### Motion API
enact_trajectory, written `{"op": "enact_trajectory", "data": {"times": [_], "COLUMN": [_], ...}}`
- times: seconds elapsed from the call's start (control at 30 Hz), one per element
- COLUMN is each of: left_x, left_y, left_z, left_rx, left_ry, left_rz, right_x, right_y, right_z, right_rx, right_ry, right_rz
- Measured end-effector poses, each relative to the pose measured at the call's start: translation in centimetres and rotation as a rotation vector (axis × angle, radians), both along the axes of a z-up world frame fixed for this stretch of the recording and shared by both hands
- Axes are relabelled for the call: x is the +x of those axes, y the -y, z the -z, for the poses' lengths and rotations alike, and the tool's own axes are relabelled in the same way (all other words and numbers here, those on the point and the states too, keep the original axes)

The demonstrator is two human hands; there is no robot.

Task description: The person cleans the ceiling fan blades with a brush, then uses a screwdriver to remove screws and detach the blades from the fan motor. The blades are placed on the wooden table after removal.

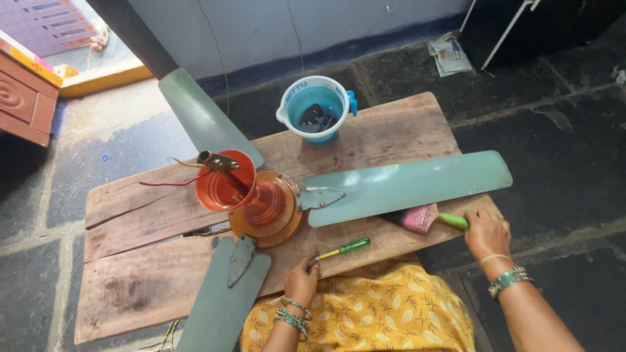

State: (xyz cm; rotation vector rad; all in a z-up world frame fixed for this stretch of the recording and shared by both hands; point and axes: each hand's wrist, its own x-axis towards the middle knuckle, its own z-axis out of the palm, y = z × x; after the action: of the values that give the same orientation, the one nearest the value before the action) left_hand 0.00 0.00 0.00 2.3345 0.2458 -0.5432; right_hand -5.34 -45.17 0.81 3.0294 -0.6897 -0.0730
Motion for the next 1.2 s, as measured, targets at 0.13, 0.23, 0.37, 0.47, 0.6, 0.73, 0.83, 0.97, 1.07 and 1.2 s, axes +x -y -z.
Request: {"op": "enact_trajectory", "data": {"times": [0.13, 0.23, 0.37, 0.47, 0.6, 0.73, 0.83, 0.97, 1.07, 1.2], "left_x": [0.2, 0.4, 0.4, 0.5, 0.8, 0.9, 1.1, 1.6, 2.3, 3.5], "left_y": [0.0, 0.0, 0.1, -0.5, -2.4, -5.4, -7.7, -10.1, -11.3, -12.3], "left_z": [0.4, -0.2, -2.4, -4.6, -6.7, -7.2, -6.3, -5.4, -6.7, -11.3], "left_rx": [0.010, -0.006, -0.113, -0.249, -0.398, -0.509, -0.553, -0.689, -0.759, -0.634], "left_ry": [0.009, 0.000, 0.046, 0.019, 0.040, 0.135, 0.110, 0.168, 0.201, 0.255], "left_rz": [0.008, 0.004, -0.021, -0.119, -0.208, -0.265, -0.359, -0.374, -0.373, -0.424], "right_x": [-2.4, -4.5, -6.9, -6.5, -3.7, 0.5, 2.7, 4.0, 2.9, 1.1], "right_y": [1.7, 5.6, 8.7, 6.5, -0.9, -10.7, -17.9, -23.1, -21.9, -18.1], "right_z": [-1.2, -3.9, -8.2, -10.4, -12.5, -13.5, -12.1, -9.5, -9.2, -12.6], "right_rx": [0.152, 0.184, 0.304, 0.574, 1.007, 1.302, 1.460, 1.519, 1.124, 0.948], "right_ry": [-0.083, -0.289, -0.156, 0.029, 0.219, 0.206, -0.071, -0.169, -0.270, -0.158], "right_rz": [0.047, 0.200, 0.277, 0.267, 0.100, -0.171, -0.083, -0.085, 0.034, 0.032]}}
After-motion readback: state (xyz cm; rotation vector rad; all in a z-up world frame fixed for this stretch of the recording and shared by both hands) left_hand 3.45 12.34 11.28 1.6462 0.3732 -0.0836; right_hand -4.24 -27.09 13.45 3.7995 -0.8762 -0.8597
